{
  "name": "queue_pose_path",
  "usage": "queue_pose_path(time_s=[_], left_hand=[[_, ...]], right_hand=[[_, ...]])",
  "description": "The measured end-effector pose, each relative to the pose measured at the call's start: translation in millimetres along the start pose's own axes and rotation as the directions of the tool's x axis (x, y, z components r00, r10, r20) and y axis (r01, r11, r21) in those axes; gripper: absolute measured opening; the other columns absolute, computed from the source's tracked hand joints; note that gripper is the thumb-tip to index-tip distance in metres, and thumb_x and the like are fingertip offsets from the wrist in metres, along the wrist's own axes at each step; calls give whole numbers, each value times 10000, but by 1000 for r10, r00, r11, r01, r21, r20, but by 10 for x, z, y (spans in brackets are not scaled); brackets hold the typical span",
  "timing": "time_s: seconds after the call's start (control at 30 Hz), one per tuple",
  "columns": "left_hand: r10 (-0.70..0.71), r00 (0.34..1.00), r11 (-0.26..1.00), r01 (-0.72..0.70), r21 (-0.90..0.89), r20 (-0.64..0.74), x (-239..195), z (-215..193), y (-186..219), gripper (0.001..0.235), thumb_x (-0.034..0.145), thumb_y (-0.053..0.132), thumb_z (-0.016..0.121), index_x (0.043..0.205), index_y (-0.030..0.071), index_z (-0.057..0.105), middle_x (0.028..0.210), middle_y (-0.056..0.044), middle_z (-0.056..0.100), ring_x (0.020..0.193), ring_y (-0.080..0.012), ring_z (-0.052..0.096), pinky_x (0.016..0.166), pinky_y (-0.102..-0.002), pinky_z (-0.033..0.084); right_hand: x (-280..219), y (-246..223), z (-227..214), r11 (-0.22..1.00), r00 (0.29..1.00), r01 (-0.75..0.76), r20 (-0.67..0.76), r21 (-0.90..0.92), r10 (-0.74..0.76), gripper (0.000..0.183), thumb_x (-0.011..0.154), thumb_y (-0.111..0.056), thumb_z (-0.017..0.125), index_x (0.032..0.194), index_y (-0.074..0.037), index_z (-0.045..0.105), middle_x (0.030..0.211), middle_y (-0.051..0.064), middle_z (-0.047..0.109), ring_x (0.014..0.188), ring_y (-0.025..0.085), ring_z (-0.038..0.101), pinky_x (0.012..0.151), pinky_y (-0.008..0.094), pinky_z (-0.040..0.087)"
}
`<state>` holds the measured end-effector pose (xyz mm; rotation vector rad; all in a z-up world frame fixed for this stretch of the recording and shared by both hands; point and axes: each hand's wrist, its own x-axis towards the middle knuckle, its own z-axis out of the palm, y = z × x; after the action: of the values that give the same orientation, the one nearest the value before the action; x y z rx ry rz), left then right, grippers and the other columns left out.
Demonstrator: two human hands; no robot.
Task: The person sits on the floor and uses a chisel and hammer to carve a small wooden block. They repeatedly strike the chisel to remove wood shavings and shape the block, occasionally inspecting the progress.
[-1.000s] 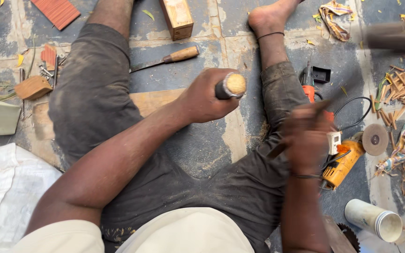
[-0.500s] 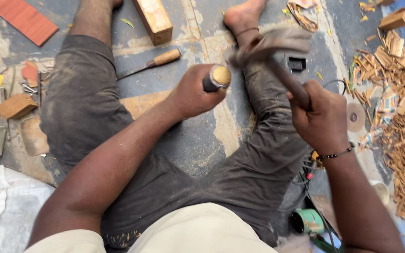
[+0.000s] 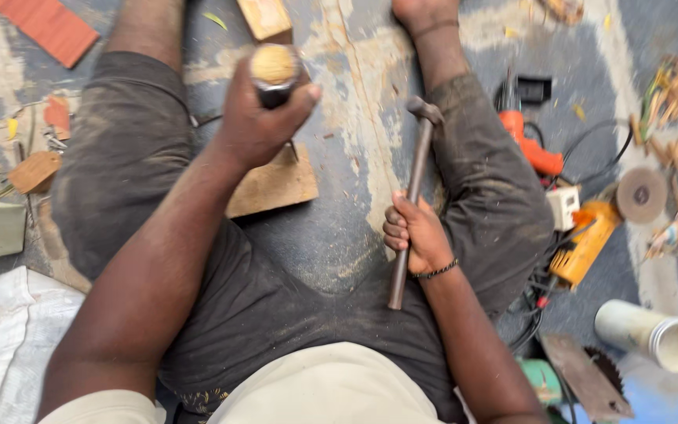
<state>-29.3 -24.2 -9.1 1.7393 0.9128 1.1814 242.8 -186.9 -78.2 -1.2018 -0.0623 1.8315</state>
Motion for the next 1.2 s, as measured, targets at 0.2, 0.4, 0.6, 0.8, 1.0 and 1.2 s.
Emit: queue_pose_path(time_s=[0.2,0.4,0.6,0.8,1.0,1.2], left_hand=[[4,989,972,31,-231,149,-91,-88,207,314,1089,54,679,857,63,468,756,-11,493,664,-83,476,610,-259,405],[-47,976,960,102,-260,211,-34,-141,328,304,1055,63,656,824,83,460,690,-30,534,582,-71,501,510,-221,407],[-95,965,925,176,-337,243,-55,-143,353,293,1059,85,657,843,100,458,670,-22,527,572,-68,512,486,-207,418],[-127,962,892,217,-397,241,-122,22,366,345,1069,107,692,818,79,457,673,14,464,587,-67,476,535,-221,403],[-132,967,979,162,-126,220,-92,210,329,253,1033,195,735,895,67,566,739,11,544,666,-112,543,634,-283,457],[66,995,997,-69,41,75,-55,374,238,282,1002,283,767,1037,34,640,900,-81,615,798,-163,610,736,-344,522]], right_hand=[[57,-43,77,996,998,-69,8,-50,70,155,993,-142,618,1034,-148,468,631,-44,434,450,36,401,355,191,338],[26,-92,148,982,979,-172,100,-74,179,207,1009,-186,644,971,-134,447,642,-63,451,463,8,414,361,168,354],[79,-115,221,959,960,-257,79,-123,268,168,1013,-201,626,981,-135,475,635,-66,452,466,0,416,363,165,354],[147,-33,228,936,952,-282,58,-209,300,185,1017,-207,624,980,-134,458,628,-62,449,456,3,412,353,167,349],[150,49,276,914,956,-269,29,-303,291,205,1016,-232,627,1000,-131,450,625,-61,444,447,8,405,352,169,345],[13,50,351,913,984,-167,-4,-372,179,181,1006,-222,624,993,-132,467,621,-63,434,433,18,394,350,176,342]])
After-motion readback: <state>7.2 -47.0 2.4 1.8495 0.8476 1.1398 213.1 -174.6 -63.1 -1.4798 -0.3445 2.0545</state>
